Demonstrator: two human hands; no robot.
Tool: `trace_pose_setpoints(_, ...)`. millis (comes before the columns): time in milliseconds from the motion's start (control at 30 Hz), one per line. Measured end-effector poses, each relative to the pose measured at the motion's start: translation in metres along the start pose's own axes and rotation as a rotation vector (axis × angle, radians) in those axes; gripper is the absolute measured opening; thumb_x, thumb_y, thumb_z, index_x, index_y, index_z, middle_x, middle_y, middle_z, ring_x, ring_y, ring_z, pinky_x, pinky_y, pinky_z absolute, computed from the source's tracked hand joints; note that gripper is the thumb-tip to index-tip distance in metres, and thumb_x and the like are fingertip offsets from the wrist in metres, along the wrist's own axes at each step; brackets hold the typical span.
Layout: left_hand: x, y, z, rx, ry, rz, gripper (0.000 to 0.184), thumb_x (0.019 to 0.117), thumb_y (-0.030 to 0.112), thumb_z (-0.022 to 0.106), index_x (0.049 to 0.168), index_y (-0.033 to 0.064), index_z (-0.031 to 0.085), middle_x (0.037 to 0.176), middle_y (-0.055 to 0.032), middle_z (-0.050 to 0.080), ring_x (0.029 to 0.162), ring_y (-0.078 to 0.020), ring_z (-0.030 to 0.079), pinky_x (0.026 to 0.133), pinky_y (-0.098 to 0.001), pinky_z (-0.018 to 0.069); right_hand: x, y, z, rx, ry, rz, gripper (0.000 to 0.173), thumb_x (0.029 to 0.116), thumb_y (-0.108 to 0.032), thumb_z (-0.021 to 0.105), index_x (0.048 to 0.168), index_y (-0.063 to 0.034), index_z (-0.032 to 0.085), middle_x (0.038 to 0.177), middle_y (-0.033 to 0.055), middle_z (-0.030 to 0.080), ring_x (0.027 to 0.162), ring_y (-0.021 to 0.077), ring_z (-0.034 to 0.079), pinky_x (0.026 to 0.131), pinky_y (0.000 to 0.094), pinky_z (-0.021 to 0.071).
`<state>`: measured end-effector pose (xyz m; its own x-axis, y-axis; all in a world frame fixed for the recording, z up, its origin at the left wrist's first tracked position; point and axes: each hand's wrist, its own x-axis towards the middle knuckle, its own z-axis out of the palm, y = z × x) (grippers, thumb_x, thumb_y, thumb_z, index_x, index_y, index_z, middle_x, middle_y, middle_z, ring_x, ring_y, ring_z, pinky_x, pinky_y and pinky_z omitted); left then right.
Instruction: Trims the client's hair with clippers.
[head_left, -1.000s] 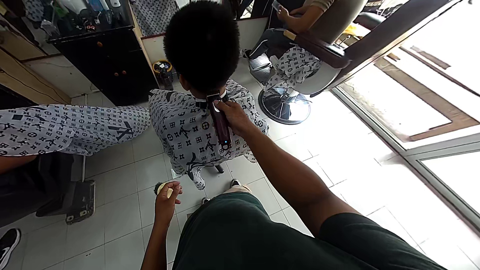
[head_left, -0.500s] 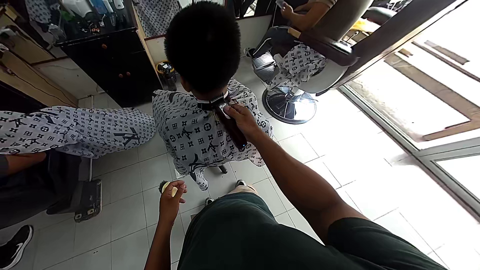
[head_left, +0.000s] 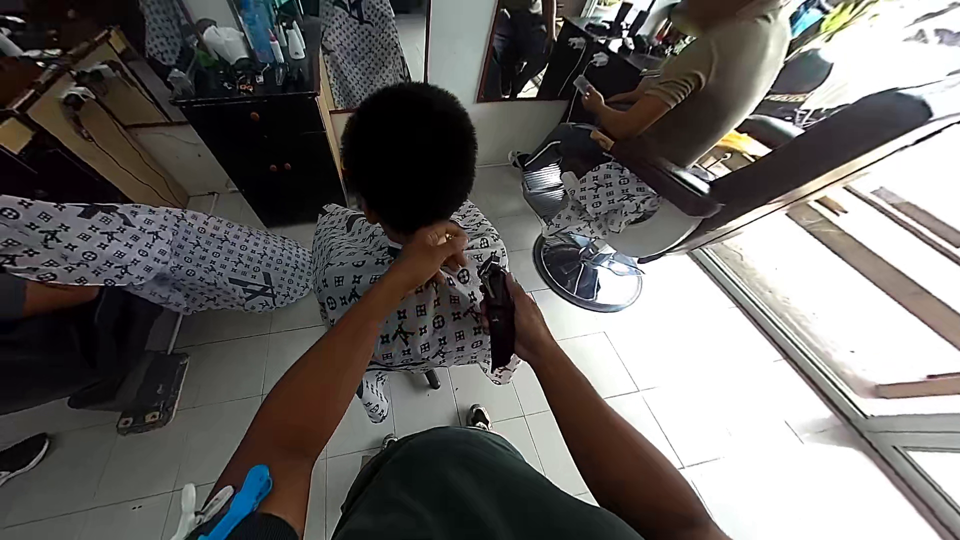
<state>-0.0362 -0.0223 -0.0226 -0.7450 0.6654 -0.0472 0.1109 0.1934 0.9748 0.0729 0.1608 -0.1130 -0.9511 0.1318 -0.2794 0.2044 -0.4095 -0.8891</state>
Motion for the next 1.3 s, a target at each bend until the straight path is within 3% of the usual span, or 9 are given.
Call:
trace_pose_setpoints(100,0.003,0.002,0.011,0.06,-0.089,-0.058,0.019,0.1054,0.014,0.056,0.117,0.0021,0.064,0.084,-0.0056,0.071,0.061,-0.0059,0.063,0.048,-0.02,0.0457,0.005,-0.006,-0.016,-0.034,-0.05,0.004,0.038,0.1121,-0.03,0.028,0.122,0.0,0.049,0.075,0.0072,0.062,0.058,0.0159,0.063,0.054,0.0291,0.0574)
trace_pose_setpoints(233,0.001,0.013,0.009,0.017,-0.064,-0.125,0.016,0.105,0.011,0.055,0.117,0.0037,0.062,0.089,-0.006,0.071,0.069,-0.0084,0.066,0.053,-0.0214,0.0494,0.016,-0.011,-0.022,-0.038,-0.116,0.01,0.024,0.101,-0.012,0.054,0.12,0.0006,0.047,0.076,0.0069,0.062,0.059,0.0161,0.064,0.057,0.0299,0.059)
trace_pose_setpoints(333,-0.014,0.043,0.01,0.257,0.047,0.106,0.017,0.1019,0.011,0.06,0.113,0.0028,0.069,0.092,-0.004,0.074,0.069,-0.0045,0.066,0.058,-0.0196,0.0517,0.031,-0.017,-0.014,-0.096,-0.142,0.026,0.034,0.1099,-0.03,0.038,0.122,-0.0004,0.051,0.082,0.0076,0.063,0.064,0.0159,0.065,0.061,0.0312,0.0593)
trace_pose_setpoints(467,-0.004,0.073,-0.021,0.933,0.639,0.552,0.025,0.0992,0.022,0.062,0.116,0.0085,0.075,0.123,-0.0142,0.071,0.105,-0.0261,0.07,0.082,-0.0436,0.0564,0.045,-0.031,0.022,-0.189,-0.13,0.079,0.044,0.1132,-0.035,0.03,0.115,-0.0008,0.057,0.081,0.0094,0.062,0.068,0.0179,0.065,0.065,0.0342,0.0588)
trace_pose_setpoints(533,0.006,0.081,-0.044,1.068,0.649,0.406,0.04,0.098,0.031,0.066,0.135,0.0141,0.067,0.151,-0.0166,0.052,0.135,-0.0351,0.054,0.106,-0.0544,0.0452,0.056,-0.031,0.032,-0.269,-0.228,0.042,0.04,0.1113,-0.035,0.039,0.113,-0.0013,0.061,0.084,0.0104,0.064,0.071,0.0189,0.065,0.068,0.0367,0.0584)
trace_pose_setpoints(600,0.013,0.08,-0.055,1.084,0.575,0.24,0.059,0.0936,0.039,0.074,0.147,0.0193,0.058,0.165,-0.0153,0.033,0.148,-0.0369,0.037,0.117,-0.0581,0.0337,0.066,-0.032,0.037,-0.354,-0.287,0.017,0.04,0.1083,-0.038,0.048,0.111,-0.0012,0.064,0.085,0.0109,0.066,0.072,0.0184,0.065,0.068,0.0363,0.0568)
trace_pose_setpoints(1000,0.015,0.068,-0.044,1.153,0.505,0.082,0.072,0.0922,0.036,0.076,0.156,0.0233,0.045,0.169,-0.0152,0.022,0.152,-0.0372,0.03,0.118,-0.0587,0.0297,0.07,-0.039,0.041,-0.39,-0.346,-0.02,0.043,0.1073,-0.042,0.05,0.115,-0.0015,0.063,0.089,0.0126,0.066,0.075,0.0193,0.065,0.071,0.0388,0.0569)
trace_pose_setpoints(1133,0.015,0.067,-0.044,1.18,0.485,0.061,0.075,0.0948,0.049,0.067,0.159,0.0247,0.039,0.168,-0.0201,0.022,0.153,-0.0408,0.026,0.118,-0.0608,0.0299,0.062,-0.037,0.041,-0.484,-0.357,-0.189,0.043,0.1071,-0.042,0.051,0.119,-0.0017,0.06,0.092,0.0122,0.065,0.077,0.0185,0.064,0.072,0.0388,0.0547)
trace_pose_setpoints(1300,0.015,0.066,-0.044,1.181,0.491,0.006,0.075,0.0952,0.049,0.068,0.161,0.0304,0.036,0.17,-0.0156,0.021,0.149,-0.0426,0.034,0.112,-0.0634,0.0368,0.064,-0.039,0.042,-0.457,-0.348,-0.034,0.05,0.1067,-0.046,0.05,0.114,0.0019,0.061,0.091,0.016,0.067,0.076,0.0236,0.068,0.071,0.0427,0.0587)
